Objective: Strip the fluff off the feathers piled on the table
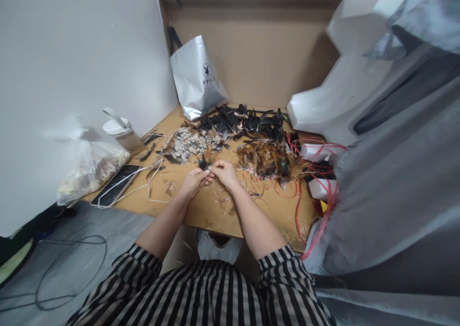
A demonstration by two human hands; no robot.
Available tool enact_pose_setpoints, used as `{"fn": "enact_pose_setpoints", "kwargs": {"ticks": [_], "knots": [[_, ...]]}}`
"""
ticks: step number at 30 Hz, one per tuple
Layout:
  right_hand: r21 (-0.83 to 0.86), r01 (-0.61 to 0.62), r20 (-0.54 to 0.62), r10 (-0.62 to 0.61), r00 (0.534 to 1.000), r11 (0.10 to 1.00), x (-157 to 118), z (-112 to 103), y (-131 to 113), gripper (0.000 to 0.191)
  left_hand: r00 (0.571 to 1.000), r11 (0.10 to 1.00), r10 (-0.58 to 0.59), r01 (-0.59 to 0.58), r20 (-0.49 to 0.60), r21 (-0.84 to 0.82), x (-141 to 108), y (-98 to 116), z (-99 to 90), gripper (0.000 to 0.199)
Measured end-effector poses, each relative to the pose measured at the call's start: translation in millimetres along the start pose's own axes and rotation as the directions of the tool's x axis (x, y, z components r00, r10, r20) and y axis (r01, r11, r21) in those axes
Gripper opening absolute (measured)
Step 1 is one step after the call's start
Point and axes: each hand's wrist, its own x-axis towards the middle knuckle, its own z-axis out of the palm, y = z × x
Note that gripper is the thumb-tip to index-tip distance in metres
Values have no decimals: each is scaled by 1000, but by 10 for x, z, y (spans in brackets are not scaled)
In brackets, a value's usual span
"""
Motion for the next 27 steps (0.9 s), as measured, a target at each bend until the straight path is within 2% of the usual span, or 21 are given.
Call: {"fn": "enact_pose_setpoints", "kwargs": {"ticks": [4,7,10,13,15,17,20,22,24,27], "knots": [[56,-38,10,37,999,998,25,-25,-3,24,999,998,32,-31,-18,51,15,-9,-17,24],[51,-44,-104,49,993,998,73,-102,-9,28,992,996,87,-88,-87,0,36,-7,-50,24],[-139,21,-193,-48,980,990,134,-226,26,26,980,988,121,-134,-159,-75,57,1,-83,26],[-421,81,-145,-155,977,903,165,-313,83,21,972,986,132,-149,-192,-72,73,-2,-95,24],[-518,79,-115,-161,980,852,157,-318,93,19,966,986,161,-168,-203,-16,80,-12,-89,23],[-469,75,-79,-126,989,880,128,-286,62,20,960,981,195,-185,-200,64,81,-24,-78,23],[-198,59,36,-53,998,979,62,-219,-46,27,956,962,244,-216,-163,169,66,-40,-62,22],[-83,46,111,-36,993,995,15,-184,-122,31,954,944,279,-251,-113,215,44,-45,-54,22],[-85,55,155,-41,987,995,-24,-157,-172,30,954,929,295,-274,-51,249,18,-44,-47,21],[-157,93,155,-69,985,983,-55,-118,-183,25,956,915,294,-285,12,286,-16,-39,-37,21]]}}
